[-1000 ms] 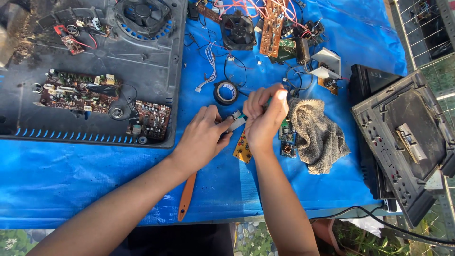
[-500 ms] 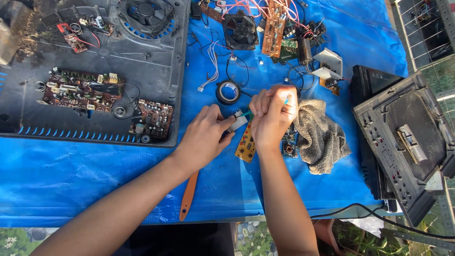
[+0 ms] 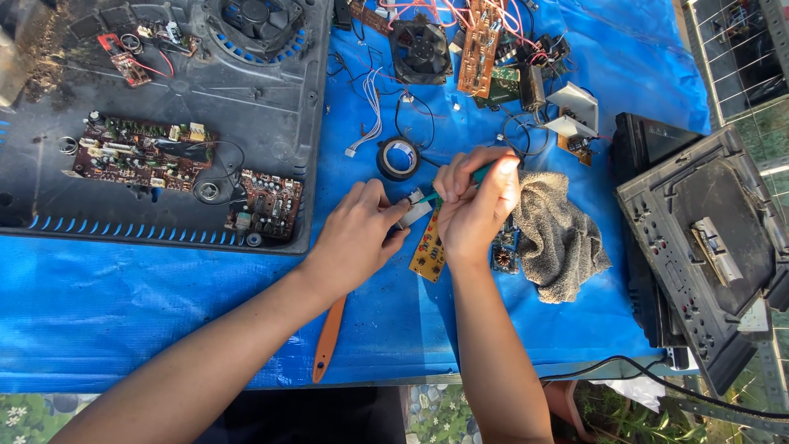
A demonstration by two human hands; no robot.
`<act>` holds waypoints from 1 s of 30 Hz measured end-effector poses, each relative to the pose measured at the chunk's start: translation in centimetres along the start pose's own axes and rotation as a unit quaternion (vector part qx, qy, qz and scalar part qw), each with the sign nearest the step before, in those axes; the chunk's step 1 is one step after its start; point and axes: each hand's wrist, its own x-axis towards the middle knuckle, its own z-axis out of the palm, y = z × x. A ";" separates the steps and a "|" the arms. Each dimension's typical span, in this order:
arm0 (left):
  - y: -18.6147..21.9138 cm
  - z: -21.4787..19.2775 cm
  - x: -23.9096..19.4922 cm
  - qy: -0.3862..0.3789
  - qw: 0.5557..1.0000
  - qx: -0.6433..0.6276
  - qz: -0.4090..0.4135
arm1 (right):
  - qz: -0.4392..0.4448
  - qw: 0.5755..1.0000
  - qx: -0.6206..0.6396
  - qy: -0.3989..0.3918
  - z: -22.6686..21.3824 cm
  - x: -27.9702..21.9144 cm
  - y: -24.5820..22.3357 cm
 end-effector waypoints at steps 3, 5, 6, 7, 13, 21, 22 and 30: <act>0.1 -0.2 0.1 0.004 1.000 0.000 0.000 | -0.002 1.000 -0.002 -0.013 -0.4 -0.1 0.6; 0.1 -0.2 0.1 0.005 1.000 0.002 -0.002 | -0.002 1.000 -0.004 -0.021 -0.2 -0.1 0.5; 0.1 -0.1 0.1 0.006 1.000 0.003 -0.005 | -0.001 1.000 -0.008 -0.028 -0.2 -0.1 0.4; 0.1 -0.1 0.1 0.006 1.000 0.003 -0.005 | -0.001 1.000 -0.008 -0.028 -0.2 -0.1 0.4; 0.1 -0.1 0.0 0.012 1.000 0.005 0.009 | 0.009 0.999 -0.004 -0.030 0.5 0.1 0.2; 0.2 0.2 0.0 0.019 1.000 0.015 0.019 | 0.078 0.994 0.044 -0.057 0.0 0.1 1.5; 0.1 0.3 0.0 0.023 0.999 0.021 0.021 | 0.074 0.994 0.049 -0.061 -0.4 0.3 1.5; 0.2 0.0 -0.1 -0.003 1.000 -0.003 0.004 | 0.050 0.996 -0.021 0.064 0.2 -0.6 0.5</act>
